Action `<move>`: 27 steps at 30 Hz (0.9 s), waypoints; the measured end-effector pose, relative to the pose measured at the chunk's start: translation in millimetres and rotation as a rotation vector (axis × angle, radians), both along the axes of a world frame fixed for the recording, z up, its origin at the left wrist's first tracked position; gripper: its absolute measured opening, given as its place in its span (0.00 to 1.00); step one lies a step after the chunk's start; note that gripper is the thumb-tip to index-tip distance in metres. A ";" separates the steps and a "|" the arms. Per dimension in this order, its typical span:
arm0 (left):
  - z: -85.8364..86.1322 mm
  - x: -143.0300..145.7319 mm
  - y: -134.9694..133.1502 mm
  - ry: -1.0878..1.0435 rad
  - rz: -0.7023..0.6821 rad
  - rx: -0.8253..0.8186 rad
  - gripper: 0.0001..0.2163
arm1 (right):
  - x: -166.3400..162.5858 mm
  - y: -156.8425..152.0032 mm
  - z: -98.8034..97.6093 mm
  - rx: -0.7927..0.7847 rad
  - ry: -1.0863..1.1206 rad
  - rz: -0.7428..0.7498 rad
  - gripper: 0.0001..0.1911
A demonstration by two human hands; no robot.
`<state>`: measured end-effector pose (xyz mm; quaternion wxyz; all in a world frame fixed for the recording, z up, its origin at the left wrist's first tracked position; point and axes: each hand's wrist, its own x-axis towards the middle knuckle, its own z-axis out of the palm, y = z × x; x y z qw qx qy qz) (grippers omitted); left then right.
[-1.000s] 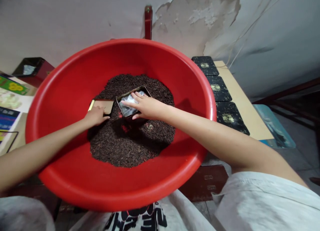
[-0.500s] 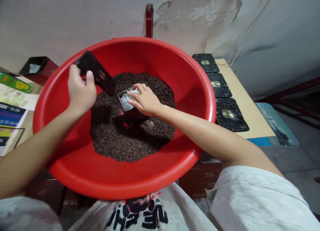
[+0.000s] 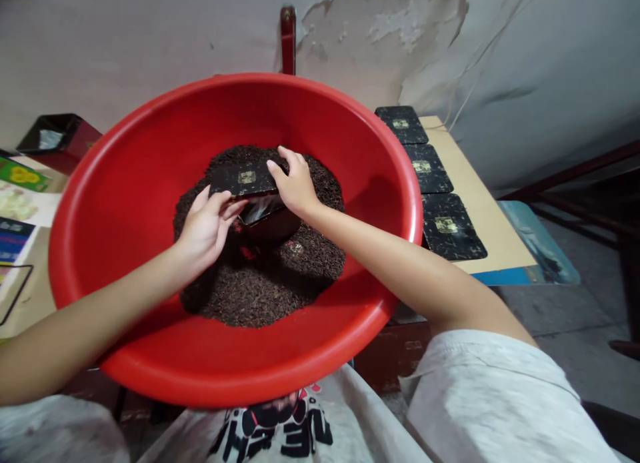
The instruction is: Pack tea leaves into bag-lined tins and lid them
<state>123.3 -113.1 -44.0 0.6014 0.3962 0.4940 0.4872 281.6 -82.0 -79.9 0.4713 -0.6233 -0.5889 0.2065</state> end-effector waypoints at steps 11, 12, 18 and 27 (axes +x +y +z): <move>-10.6 3.6 -12.9 0.261 0.072 -0.070 0.15 | 8.9 5.7 5.1 -0.162 0.154 0.118 0.27; -11.8 3.7 -12.6 0.259 0.080 -0.086 0.13 | 9.5 5.7 5.5 -0.176 0.168 0.124 0.28; -16.8 1.5 -9.0 0.208 0.039 -0.142 0.10 | 21.3 10.5 9.6 -0.305 0.260 0.246 0.30; -50.7 -7.5 -7.0 0.519 -0.200 0.313 0.33 | 21.5 11.0 10.5 -0.364 0.113 0.216 0.16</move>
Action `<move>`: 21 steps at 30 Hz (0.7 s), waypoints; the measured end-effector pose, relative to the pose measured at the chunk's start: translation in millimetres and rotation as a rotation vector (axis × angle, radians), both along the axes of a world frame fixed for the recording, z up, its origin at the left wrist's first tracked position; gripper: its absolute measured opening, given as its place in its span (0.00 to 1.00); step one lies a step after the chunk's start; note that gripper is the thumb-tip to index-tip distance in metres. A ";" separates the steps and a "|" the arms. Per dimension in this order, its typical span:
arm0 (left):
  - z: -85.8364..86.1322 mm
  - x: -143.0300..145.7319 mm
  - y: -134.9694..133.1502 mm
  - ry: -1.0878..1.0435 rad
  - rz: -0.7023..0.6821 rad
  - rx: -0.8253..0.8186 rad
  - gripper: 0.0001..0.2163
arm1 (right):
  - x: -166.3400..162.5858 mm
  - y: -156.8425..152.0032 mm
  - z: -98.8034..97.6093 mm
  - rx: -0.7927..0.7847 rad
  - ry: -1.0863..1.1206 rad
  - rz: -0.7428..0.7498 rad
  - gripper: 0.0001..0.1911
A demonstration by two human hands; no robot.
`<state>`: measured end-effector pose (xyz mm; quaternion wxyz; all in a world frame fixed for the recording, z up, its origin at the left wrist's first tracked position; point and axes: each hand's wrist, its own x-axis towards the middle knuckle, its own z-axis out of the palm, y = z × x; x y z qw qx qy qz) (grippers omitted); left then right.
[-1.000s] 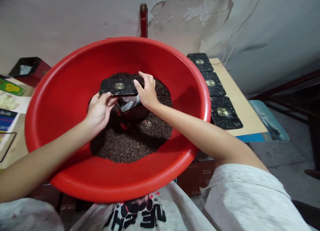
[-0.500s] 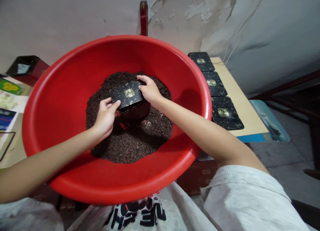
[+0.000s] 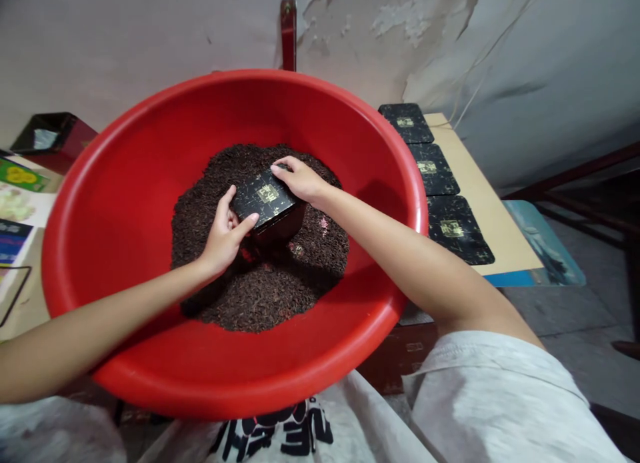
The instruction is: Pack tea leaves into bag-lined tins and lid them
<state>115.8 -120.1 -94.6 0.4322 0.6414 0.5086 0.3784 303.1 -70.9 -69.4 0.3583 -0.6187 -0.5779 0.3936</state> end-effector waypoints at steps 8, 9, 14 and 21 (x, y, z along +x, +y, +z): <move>11.2 -4.3 4.6 0.678 -0.170 0.572 0.36 | -6.9 -5.5 11.7 0.065 -0.270 0.045 0.26; 12.0 -6.4 9.4 0.702 -0.261 0.652 0.35 | -6.9 -5.9 12.3 0.090 -0.279 0.077 0.27; -3.4 -12.9 21.1 0.684 -0.397 0.823 0.27 | -3.0 -10.4 10.2 0.061 -0.229 0.173 0.36; -14.4 -12.8 20.9 0.586 -0.427 0.820 0.22 | -0.3 -12.2 7.0 0.078 -0.242 0.211 0.32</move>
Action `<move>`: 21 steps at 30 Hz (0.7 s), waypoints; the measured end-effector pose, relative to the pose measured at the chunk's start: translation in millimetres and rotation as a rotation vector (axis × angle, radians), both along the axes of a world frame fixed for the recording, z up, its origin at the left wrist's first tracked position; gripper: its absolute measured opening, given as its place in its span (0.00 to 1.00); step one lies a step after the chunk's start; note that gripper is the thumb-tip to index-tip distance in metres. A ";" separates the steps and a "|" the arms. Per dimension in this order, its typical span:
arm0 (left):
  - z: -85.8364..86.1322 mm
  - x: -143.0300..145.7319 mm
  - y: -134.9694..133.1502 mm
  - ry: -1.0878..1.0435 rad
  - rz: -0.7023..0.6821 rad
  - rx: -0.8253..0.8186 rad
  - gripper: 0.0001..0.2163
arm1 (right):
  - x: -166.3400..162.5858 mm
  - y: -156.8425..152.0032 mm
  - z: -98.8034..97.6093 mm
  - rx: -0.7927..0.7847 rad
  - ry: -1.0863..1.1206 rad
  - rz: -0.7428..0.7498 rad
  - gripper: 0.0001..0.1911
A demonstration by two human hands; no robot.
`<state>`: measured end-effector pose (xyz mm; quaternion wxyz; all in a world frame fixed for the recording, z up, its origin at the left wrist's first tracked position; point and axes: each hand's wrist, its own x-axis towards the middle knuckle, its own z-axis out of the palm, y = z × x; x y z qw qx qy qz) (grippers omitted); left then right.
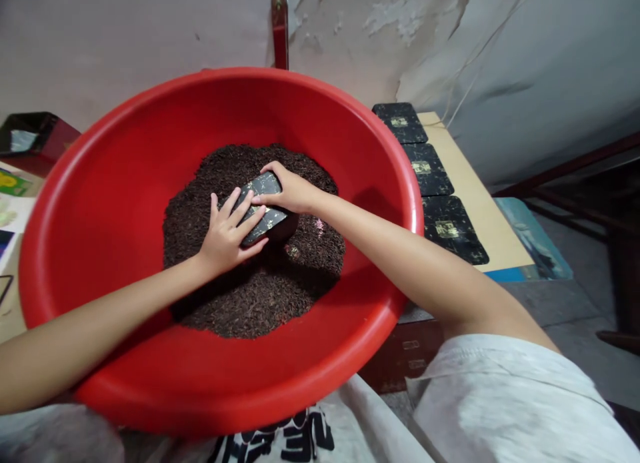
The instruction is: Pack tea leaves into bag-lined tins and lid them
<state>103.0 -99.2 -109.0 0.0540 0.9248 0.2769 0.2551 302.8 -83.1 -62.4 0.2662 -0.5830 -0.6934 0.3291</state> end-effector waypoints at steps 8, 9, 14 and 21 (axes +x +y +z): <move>7.9 12.3 3.6 -0.680 0.366 -0.777 0.39 | -6.8 8.5 -5.7 -0.375 0.630 -0.283 0.18; 7.3 14.3 5.6 -0.773 0.409 -0.933 0.37 | -7.6 7.0 -5.9 -0.411 0.664 -0.284 0.18; -0.8 14.1 17.6 -0.974 0.371 -1.344 0.26 | -9.9 1.5 -5.2 -0.524 0.725 -0.247 0.22; 4.1 11.9 6.8 -0.938 0.442 -1.223 0.27 | -8.0 5.0 -2.1 -0.593 0.651 -0.184 0.19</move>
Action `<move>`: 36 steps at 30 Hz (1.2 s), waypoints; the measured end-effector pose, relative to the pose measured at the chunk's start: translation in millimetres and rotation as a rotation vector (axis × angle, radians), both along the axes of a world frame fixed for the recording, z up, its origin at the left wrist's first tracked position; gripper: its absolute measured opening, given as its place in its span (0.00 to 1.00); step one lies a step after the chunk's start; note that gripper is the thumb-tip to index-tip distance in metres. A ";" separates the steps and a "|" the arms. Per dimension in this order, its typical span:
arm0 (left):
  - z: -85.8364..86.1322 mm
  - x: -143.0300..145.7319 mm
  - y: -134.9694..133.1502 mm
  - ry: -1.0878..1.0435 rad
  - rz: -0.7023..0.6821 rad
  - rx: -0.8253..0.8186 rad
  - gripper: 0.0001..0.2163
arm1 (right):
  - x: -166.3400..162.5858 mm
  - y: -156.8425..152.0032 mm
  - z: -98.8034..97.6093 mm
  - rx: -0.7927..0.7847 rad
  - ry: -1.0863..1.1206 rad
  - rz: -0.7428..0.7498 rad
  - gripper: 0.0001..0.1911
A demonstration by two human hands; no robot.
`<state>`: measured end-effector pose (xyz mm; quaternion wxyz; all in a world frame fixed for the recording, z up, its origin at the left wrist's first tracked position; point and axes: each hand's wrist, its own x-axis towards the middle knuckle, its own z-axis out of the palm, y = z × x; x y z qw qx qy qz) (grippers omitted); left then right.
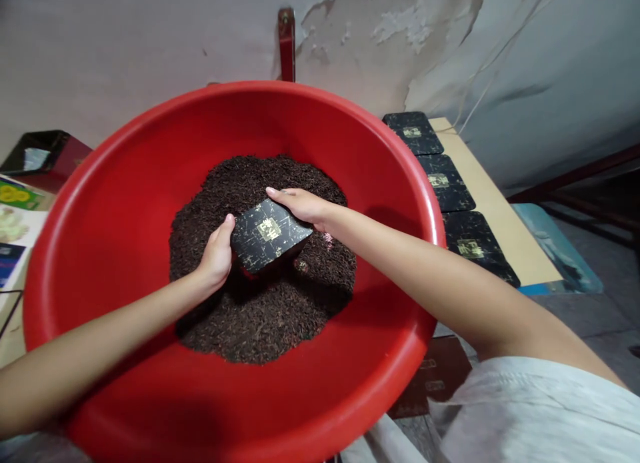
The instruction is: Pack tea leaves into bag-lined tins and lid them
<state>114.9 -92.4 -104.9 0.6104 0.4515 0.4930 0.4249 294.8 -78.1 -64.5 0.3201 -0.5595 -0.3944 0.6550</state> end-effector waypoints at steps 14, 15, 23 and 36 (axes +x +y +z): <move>-12.6 -7.2 -33.0 0.414 -0.341 0.539 0.33 | 21.9 7.0 -2.9 0.037 -0.299 0.145 0.29; -14.9 -7.5 -35.2 0.445 -0.402 0.582 0.37 | 25.2 8.9 -2.7 0.025 -0.348 0.181 0.32; -23.3 -10.0 -34.7 0.713 -0.591 0.885 0.41 | 25.9 10.1 8.2 0.248 -0.914 0.199 0.34; -25.6 -11.8 -30.1 0.654 -0.411 0.909 0.59 | 14.8 2.1 -5.2 0.333 -0.037 0.163 0.13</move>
